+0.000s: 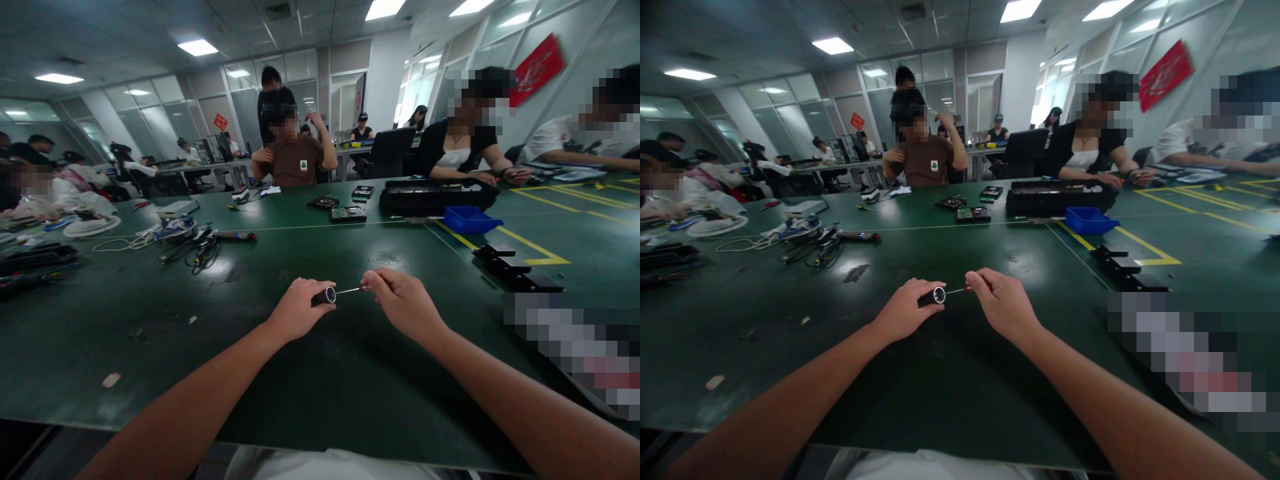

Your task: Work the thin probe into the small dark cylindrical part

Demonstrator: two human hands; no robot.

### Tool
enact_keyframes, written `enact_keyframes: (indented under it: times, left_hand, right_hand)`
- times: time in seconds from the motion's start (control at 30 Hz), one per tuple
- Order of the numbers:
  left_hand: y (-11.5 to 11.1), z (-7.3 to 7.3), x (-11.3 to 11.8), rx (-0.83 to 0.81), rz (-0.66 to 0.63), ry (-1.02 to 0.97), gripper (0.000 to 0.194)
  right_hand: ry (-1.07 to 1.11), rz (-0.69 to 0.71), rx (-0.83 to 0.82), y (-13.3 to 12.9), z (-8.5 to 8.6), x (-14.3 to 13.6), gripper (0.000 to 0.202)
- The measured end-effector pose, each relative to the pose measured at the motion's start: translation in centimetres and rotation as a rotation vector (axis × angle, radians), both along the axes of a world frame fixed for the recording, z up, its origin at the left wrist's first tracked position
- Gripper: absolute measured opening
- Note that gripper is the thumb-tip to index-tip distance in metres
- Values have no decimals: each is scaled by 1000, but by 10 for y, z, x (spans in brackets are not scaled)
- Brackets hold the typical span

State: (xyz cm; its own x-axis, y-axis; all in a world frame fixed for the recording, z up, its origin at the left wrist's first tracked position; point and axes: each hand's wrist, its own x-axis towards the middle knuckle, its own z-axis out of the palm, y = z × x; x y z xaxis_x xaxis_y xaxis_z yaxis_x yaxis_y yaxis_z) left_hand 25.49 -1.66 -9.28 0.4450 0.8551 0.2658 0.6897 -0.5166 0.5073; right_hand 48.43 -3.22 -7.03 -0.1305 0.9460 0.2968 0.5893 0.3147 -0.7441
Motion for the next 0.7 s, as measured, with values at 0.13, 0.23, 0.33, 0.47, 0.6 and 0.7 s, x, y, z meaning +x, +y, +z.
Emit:
enact_keyframes:
  times: [0.13, 0.23, 0.33, 0.47, 0.6, 0.7]
  left_hand:
    - [0, 0, 1, -3, -2, 10, 41]
    - [1, 0, 1, -4, 0, -3, 40]
    - [0, 1, 1, -11, 10, 1, 39]
    - [-1, 2, 2, -27, 14, 1, 39]
    - [-1, 1, 2, -40, 16, 1, 39]
    - [0, 1, 1, -53, 33, 6, 40]
  right_hand:
    - [58, 20, 48, 0, -3, -2, 27]
    - [78, 47, 32, -1, -4, -2, 29]
    - [30, 28, 0, 0, -4, -2, 33]
    - [135, 30, 1, 0, -6, -2, 26]
    - [225, 50, -10, 0, -5, -4, 17]
    - [283, 63, -59, 2, -3, -5, 17]
